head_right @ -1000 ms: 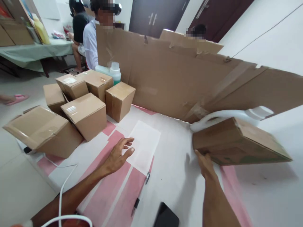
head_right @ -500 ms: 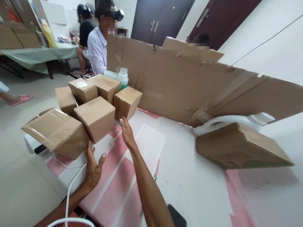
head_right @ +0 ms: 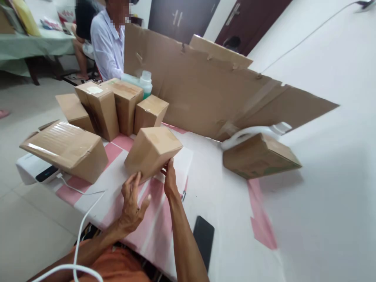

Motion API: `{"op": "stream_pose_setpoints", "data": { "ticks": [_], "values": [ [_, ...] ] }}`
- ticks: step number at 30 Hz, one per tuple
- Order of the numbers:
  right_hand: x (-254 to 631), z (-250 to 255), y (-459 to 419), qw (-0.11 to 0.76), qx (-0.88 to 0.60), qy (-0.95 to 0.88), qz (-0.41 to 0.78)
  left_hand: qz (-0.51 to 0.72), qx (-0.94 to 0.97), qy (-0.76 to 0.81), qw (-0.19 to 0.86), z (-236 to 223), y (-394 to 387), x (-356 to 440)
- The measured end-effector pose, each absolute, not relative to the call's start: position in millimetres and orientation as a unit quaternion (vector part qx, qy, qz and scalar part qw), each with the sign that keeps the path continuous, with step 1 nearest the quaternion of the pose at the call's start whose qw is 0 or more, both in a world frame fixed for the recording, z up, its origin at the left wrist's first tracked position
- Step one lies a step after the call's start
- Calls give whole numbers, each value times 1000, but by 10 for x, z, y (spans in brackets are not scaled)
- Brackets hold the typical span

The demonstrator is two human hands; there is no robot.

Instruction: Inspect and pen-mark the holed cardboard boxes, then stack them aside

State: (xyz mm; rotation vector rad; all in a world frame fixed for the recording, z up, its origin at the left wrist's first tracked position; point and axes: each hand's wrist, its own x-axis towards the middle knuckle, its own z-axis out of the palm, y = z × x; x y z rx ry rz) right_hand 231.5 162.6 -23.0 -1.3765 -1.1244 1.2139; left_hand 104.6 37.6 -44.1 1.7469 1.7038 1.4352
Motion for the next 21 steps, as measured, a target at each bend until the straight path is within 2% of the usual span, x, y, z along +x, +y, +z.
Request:
{"op": "stream_pose_setpoints", "data": {
  "ticks": [5,10,14,18,21],
  "values": [
    [2629,-355,1201,459,-570,-371,571,471,727,498,53,-127,214,893],
    [2615,-444,986,437,-599,-347,574,403,819,400,81,183,263,485],
    [2640,-356,814,443,-604,-361,555,406,812,416,60,149,239,325],
    [2626,-168,580,426,-504,-418,624,433,776,445,112,39,285,273],
    [2581,-71,448,449,-460,-433,632,461,759,443,126,82,329,240]
  ]
}}
